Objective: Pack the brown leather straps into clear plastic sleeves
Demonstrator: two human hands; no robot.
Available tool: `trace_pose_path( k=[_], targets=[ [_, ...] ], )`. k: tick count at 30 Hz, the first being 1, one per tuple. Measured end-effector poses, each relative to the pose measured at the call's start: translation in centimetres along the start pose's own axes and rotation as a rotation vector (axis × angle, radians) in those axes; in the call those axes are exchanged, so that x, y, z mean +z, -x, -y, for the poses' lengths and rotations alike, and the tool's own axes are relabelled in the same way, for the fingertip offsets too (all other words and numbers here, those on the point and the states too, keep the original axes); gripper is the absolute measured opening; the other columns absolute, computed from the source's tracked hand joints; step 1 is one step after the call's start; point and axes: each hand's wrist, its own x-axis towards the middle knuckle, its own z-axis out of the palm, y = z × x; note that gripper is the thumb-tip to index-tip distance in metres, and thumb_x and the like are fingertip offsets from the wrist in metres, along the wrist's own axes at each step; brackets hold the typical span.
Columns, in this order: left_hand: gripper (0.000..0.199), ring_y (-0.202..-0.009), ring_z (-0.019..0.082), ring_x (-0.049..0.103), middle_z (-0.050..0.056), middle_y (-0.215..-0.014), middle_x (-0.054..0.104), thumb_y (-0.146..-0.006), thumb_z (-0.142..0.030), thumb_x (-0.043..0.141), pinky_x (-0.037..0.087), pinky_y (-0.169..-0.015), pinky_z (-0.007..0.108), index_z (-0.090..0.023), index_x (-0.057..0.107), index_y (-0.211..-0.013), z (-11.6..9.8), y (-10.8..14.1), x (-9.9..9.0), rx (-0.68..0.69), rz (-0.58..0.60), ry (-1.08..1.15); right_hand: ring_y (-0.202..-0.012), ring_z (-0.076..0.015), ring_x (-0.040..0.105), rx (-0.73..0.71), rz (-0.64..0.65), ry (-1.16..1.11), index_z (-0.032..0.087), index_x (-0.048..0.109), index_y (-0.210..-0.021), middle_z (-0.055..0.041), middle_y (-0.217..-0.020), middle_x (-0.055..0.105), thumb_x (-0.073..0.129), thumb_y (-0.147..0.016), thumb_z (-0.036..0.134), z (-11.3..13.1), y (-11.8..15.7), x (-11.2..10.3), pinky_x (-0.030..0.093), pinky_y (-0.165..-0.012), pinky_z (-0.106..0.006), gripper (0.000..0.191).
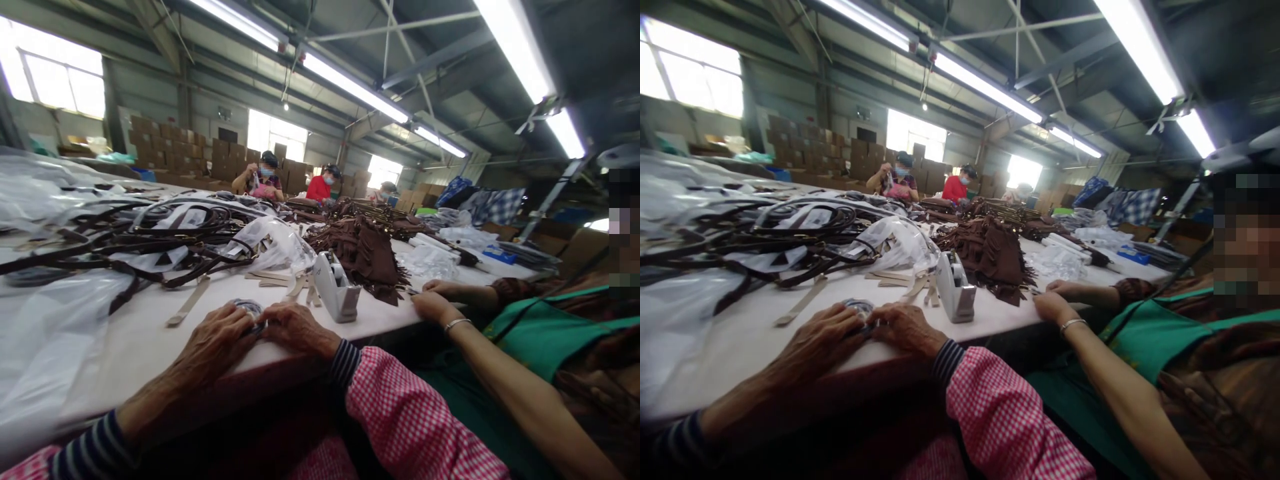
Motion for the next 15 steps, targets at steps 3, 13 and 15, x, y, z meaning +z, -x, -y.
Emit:
trace_pose_path(
  k=[3,13,15],
  targets=[
    [0.023,-0.093,0.028,0.061,0.008,-0.093,0.072,-0.099,-0.036,0.056,0.046,-0.085,0.040,-0.023,0.069,-0.086,0.1,0.6,0.1,-0.003,-0.070,0.039,-0.094,-0.0162,0.068,0.023,-0.093,-0.097,0.021,0.075,-0.115,-0.0040,-0.109,0.075,0.073,-0.096,0.024,-0.7,0.8,-2.3,0.049,-0.084,-0.025,0.020],
    [0.041,-0.058,0.016,0.052,0.001,-0.062,0.066,-0.065,-0.058,0.081,0.034,-0.053,0.026,-0.018,0.076,-0.071,2.4,-3.7,-3.9,-0.661,-0.372,0.995,-0.092,-0.0214,0.064,0.382,-0.305,0.264,0.017,0.070,-0.101,-0.0064,-0.099,0.070,0.071,-0.084,0.010,-5.5,3.2,-3.4,0.045,-0.083,-0.030,0.018],
    [0.040,-0.055,0.014,0.052,0.002,-0.063,0.068,-0.060,-0.054,0.086,0.034,-0.051,0.024,-0.016,0.077,-0.070,2.7,-4.7,-3.6,-0.673,-0.395,1.242,-0.091,-0.0212,0.064,0.411,-0.330,0.291,0.019,0.069,-0.096,-0.0067,-0.098,0.069,0.066,-0.087,0.010,-5.6,2.8,-1.8,0.045,-0.081,-0.030,0.013]
  ],
)
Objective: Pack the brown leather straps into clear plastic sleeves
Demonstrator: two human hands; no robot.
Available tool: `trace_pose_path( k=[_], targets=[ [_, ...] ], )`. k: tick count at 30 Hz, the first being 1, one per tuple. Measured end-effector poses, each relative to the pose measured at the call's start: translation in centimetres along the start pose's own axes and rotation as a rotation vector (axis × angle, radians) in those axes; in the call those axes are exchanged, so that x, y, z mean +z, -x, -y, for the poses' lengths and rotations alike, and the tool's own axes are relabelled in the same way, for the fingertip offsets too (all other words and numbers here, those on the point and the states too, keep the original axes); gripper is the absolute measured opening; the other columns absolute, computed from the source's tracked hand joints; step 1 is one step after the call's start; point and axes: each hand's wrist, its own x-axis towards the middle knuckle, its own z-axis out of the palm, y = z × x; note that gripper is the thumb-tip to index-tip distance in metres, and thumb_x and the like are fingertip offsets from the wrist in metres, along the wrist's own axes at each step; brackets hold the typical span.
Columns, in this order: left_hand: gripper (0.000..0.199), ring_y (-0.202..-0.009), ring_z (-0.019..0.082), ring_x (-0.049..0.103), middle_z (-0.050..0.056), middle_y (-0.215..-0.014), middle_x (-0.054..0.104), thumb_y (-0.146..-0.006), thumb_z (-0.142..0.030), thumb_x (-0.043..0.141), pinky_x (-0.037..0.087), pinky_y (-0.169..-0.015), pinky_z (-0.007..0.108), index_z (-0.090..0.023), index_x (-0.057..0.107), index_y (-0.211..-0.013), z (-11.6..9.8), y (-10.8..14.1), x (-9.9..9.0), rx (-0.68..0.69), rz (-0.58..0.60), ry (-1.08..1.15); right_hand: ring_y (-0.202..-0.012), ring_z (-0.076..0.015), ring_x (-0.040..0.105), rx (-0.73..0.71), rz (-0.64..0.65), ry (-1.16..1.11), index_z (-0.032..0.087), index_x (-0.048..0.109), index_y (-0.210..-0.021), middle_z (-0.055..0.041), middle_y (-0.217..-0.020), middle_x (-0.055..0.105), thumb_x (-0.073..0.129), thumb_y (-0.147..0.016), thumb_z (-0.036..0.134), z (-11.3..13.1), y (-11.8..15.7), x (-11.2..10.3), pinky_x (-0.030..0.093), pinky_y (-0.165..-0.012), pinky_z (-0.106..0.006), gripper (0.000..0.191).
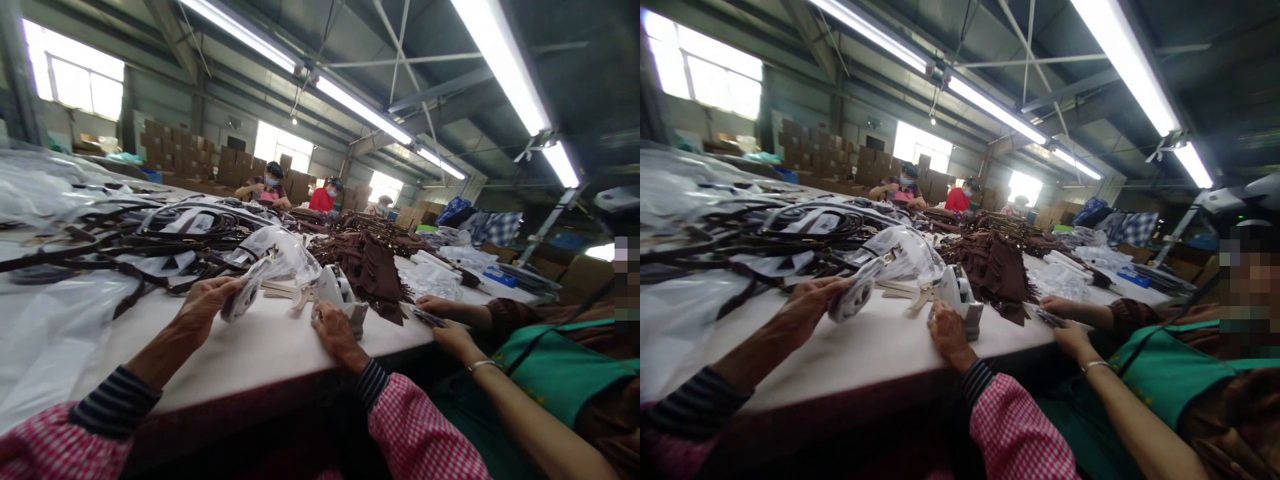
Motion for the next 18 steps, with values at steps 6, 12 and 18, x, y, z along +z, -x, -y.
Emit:
trace_pose_path(
  k=[6,12,18],
  targets=[
    [0.030,-0.062,0.015,0.061,0.002,-0.074,0.074,-0.067,-0.042,0.086,0.047,-0.058,0.024,-0.015,0.078,-0.078,2.2,-0.6,0.3,-0.117,0.092,0.216,-0.091,-0.0207,0.064,-0.046,-0.075,0.007,0.021,0.062,-0.083,-0.0064,-0.100,0.066,0.058,-0.092,0.012,2.2,-0.5,0.2,0.046,-0.081,-0.030,0.013],
    [0.028,-0.067,0.016,0.062,0.004,-0.080,0.075,-0.077,-0.040,0.083,0.050,-0.062,0.026,-0.014,0.079,-0.089,2.0,-0.7,-0.1,-0.148,0.208,0.268,-0.064,-0.0150,0.059,-0.178,-0.072,-0.584,0.021,0.060,-0.078,0.0007,-0.070,0.061,0.066,-0.090,0.022,7.5,-1.9,-0.5,0.047,-0.065,-0.027,0.013],
    [0.036,-0.078,0.020,0.066,0.009,-0.092,0.077,-0.085,-0.047,0.079,0.050,-0.067,0.028,-0.014,0.079,-0.098,2.2,-0.4,-0.3,-0.114,0.359,0.271,-0.050,-0.0102,0.055,0.020,-0.036,-1.223,0.017,0.067,-0.080,-0.0030,-0.074,0.072,0.077,-0.083,0.034,10.2,-3.0,-0.4,0.035,-0.042,-0.020,0.020]
  ],
)
